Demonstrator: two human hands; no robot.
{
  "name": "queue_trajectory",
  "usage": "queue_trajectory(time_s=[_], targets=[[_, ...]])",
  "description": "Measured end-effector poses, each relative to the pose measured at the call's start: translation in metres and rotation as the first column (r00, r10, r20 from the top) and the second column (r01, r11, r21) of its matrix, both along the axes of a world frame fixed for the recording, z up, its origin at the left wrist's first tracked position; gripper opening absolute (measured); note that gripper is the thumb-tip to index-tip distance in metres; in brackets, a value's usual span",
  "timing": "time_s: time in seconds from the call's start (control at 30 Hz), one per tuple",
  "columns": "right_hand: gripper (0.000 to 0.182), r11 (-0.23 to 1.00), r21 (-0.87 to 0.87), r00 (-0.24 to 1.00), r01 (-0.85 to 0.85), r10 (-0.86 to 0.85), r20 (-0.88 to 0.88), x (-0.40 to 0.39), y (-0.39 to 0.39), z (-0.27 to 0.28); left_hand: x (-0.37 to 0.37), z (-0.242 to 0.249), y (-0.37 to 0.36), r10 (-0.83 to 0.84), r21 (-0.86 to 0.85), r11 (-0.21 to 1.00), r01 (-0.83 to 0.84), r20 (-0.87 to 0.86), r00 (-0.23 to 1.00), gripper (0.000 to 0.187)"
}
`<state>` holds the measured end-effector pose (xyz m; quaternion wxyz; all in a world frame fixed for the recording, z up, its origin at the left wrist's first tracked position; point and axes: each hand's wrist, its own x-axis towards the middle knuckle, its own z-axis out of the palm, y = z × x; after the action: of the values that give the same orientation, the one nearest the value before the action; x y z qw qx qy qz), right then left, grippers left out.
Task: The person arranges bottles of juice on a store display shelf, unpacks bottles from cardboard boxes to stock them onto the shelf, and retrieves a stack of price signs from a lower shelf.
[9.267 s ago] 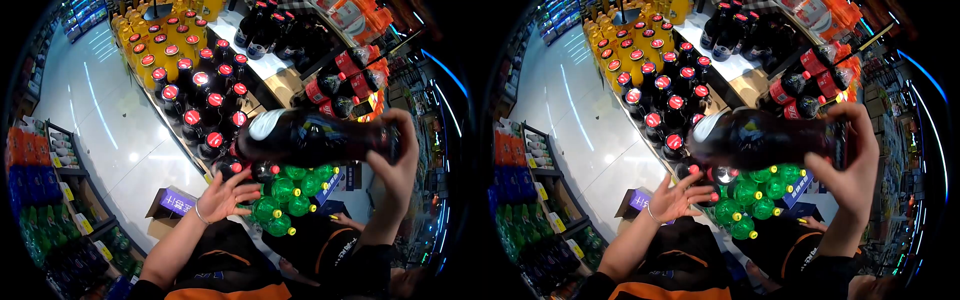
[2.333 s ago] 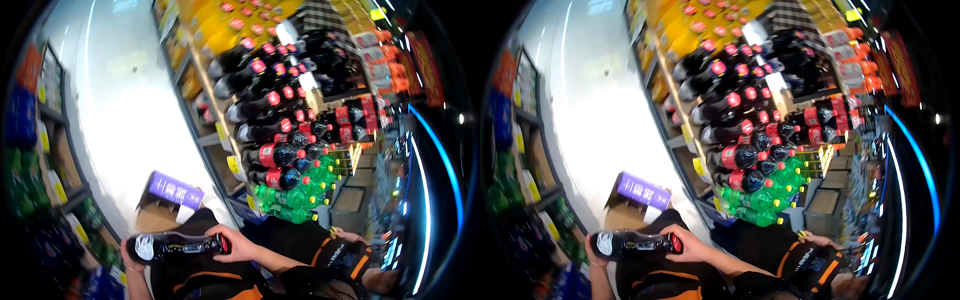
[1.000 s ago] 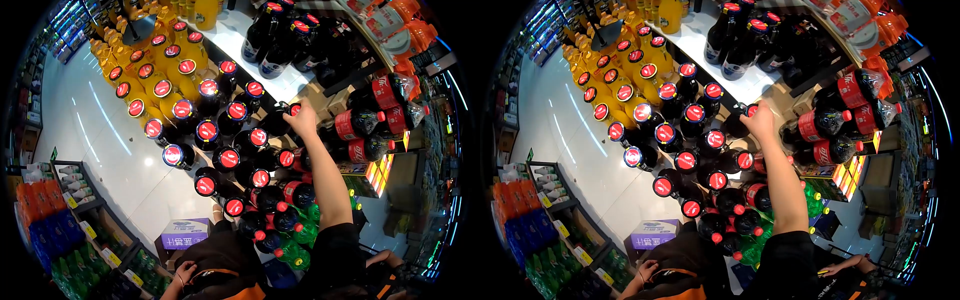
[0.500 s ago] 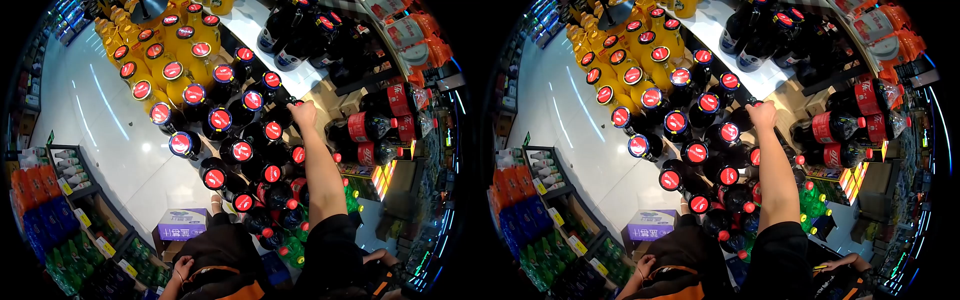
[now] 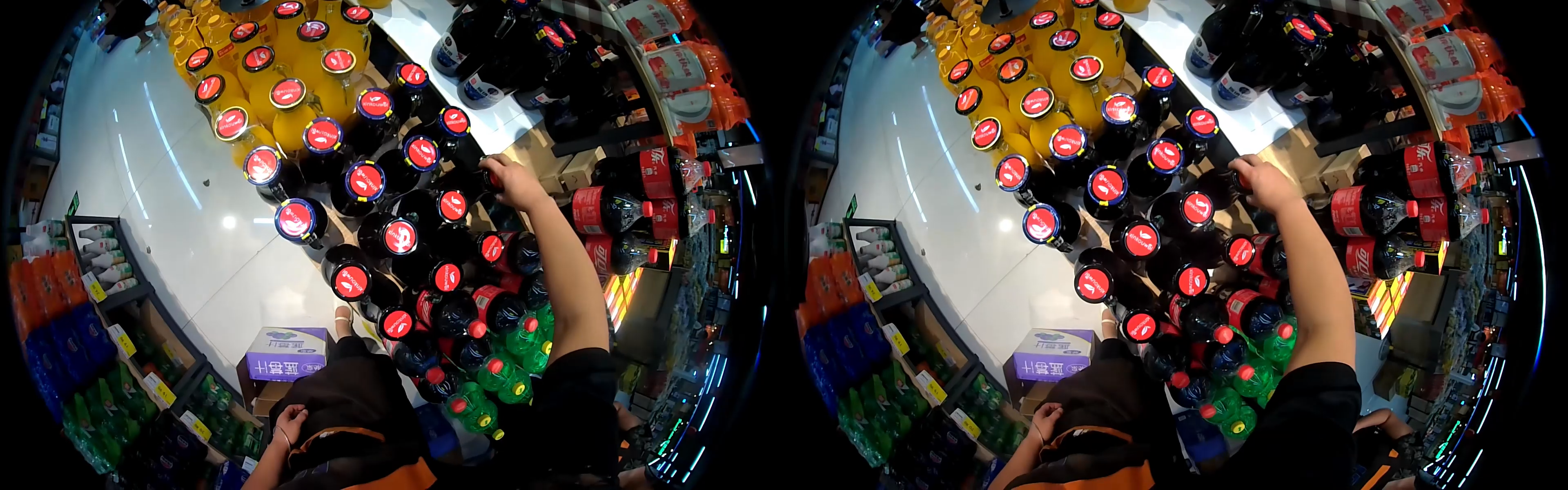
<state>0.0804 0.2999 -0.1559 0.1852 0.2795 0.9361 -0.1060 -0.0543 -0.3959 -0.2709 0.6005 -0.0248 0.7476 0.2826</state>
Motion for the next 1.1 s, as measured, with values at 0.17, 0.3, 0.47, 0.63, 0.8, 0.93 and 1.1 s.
queue_trajectory(time_s=[0.17, 0.3, 0.47, 0.63, 0.8, 0.93, 1.1], targets=[[0.059, 0.960, 0.112, 0.966, 0.257, -0.254, -0.041, -0.014, -0.019, 0.001, 0.001, 0.002, -0.001, 0.009, -0.005, 1.000, -0.009, -0.001, 1.000, 0.028], [0.058, 0.926, 0.116, 0.933, 0.359, -0.359, -0.028, -0.024, -0.027, 0.001, 0.004, -0.001, -0.006, 0.029, 0.011, 1.000, -0.029, -0.020, 0.999, 0.028], [0.063, 0.837, 0.163, 0.853, 0.522, -0.510, -0.113, -0.028, -0.024, -0.015, 0.011, -0.007, -0.017, 0.063, 0.025, 0.998, -0.062, -0.021, 0.998, 0.027], [0.075, 0.753, 0.137, 0.766, 0.643, -0.637, -0.092, -0.032, -0.021, -0.023, 0.020, -0.009, -0.023, 0.081, 0.002, 0.997, -0.081, 0.002, 0.997, 0.028], [0.076, 0.774, 0.355, 0.841, 0.525, -0.534, -0.081, -0.033, -0.024, -0.008, 0.031, -0.013, -0.036, -0.194, -0.034, 0.980, 0.196, 0.047, 0.980, 0.042], [0.043, 0.929, 0.040, 0.718, 0.368, -0.256, -0.647, -0.066, -0.118, 0.071, 0.047, -0.034, -0.071, -0.253, -0.017, 0.966, 0.258, 0.148, 0.956, 0.051], [0.034, 0.671, -0.731, 0.773, -0.124, -0.396, -0.495, -0.111, -0.415, 0.062, 0.051, -0.067, -0.111, -0.313, 0.052, 0.950, 0.308, 0.205, 0.928, 0.053]])
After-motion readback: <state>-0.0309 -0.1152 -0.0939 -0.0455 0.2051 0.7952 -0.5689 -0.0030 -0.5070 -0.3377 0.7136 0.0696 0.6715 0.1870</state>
